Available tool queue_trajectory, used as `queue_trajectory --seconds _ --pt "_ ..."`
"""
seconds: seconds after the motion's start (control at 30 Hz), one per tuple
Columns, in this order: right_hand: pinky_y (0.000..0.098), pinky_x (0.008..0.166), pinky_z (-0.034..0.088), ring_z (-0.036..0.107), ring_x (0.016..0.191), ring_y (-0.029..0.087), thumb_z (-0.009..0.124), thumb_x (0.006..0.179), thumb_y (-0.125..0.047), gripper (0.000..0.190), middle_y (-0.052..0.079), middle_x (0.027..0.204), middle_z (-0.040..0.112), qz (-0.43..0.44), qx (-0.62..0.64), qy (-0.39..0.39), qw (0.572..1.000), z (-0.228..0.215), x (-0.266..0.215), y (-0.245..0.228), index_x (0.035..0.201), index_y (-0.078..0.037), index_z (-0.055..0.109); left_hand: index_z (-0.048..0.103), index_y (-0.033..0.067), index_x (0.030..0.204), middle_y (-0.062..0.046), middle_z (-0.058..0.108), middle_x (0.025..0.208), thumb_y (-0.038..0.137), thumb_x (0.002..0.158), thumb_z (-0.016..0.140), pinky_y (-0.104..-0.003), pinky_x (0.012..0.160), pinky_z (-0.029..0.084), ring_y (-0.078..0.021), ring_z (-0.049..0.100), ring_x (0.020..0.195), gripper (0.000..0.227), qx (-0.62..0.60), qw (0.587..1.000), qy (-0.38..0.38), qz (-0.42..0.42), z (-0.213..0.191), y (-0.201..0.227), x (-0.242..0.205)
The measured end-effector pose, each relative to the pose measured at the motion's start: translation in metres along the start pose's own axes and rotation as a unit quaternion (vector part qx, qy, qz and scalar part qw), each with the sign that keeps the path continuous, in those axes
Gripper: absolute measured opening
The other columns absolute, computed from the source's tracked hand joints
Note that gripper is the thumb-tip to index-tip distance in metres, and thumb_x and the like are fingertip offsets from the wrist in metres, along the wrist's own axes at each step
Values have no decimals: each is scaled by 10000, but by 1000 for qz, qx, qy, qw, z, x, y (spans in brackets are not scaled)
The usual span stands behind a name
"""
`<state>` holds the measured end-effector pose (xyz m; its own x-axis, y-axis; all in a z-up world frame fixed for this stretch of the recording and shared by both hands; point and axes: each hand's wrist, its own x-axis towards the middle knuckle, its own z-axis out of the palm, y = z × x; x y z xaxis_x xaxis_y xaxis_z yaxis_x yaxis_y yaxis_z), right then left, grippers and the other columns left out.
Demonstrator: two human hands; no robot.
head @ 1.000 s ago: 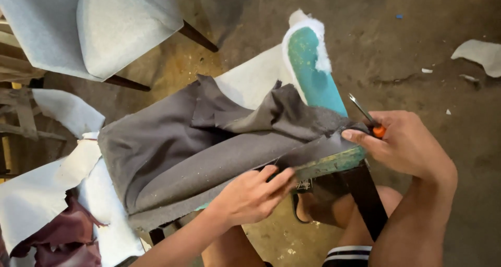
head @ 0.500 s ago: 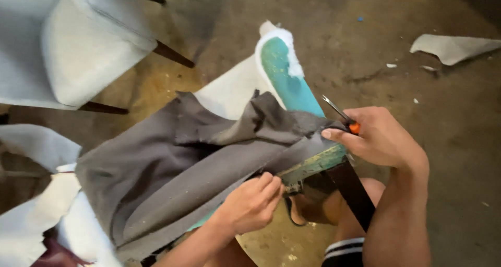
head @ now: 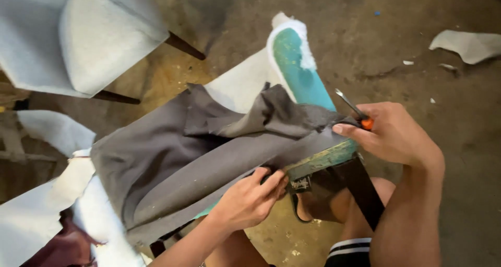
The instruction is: The person is using a staple remover tool to pry out staples from the wooden frame of a chair to remove the old fabric and burlap.
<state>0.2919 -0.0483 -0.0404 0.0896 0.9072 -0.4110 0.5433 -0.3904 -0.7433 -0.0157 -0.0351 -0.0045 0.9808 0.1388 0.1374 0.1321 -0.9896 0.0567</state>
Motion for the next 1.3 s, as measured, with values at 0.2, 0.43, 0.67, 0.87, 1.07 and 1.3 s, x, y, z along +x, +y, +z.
queue_trajectory --seconds 0.2,0.43,0.67,0.87,1.07,1.3 --pt "347 541 306 351 567 178 740 863 -449 589 35 566 375 -26 -47 24 998 4 2 7 593 -57 392 587 -138 963 -222 500 937 -56 943 420 -377 663 437 -352 467 781 187 -11 999 33 -13 6 3 -8" --pt "351 497 270 317 479 189 721 880 -486 650 55 512 327 6 -75 0 997 -2 2 1 596 -54 327 594 -72 852 -142 466 785 -46 918 469 -344 722 376 -302 409 754 144 22 994 -105 -14 -7 3 -28" --pt "352 493 273 324 497 186 738 874 -459 620 49 503 348 4 -40 17 999 2 0 3 569 -45 391 633 -60 1220 -184 507 1214 24 1016 434 -349 570 427 -306 489 815 297 47 997 -9 -57 2 13 -21" --pt "350 539 310 390 561 171 744 867 -449 570 38 565 420 -2 -52 35 998 2 -1 5 582 -51 453 610 -128 879 -217 554 964 -33 998 547 -361 503 352 -315 460 753 164 5 996 93 -13 -1 4 -17" --pt "335 520 264 301 556 154 765 863 -413 621 11 558 310 -25 -26 29 999 2 1 6 586 -68 330 601 -66 923 -115 469 776 12 905 477 -342 639 403 -280 436 725 146 35 994 -98 -39 5 2 -33" --pt "353 512 294 401 535 194 747 901 -417 540 78 532 450 43 -50 16 998 0 -2 -5 609 -8 549 582 32 825 -146 529 905 76 947 546 -362 639 403 -286 454 743 135 36 992 -84 -89 -6 12 -38"
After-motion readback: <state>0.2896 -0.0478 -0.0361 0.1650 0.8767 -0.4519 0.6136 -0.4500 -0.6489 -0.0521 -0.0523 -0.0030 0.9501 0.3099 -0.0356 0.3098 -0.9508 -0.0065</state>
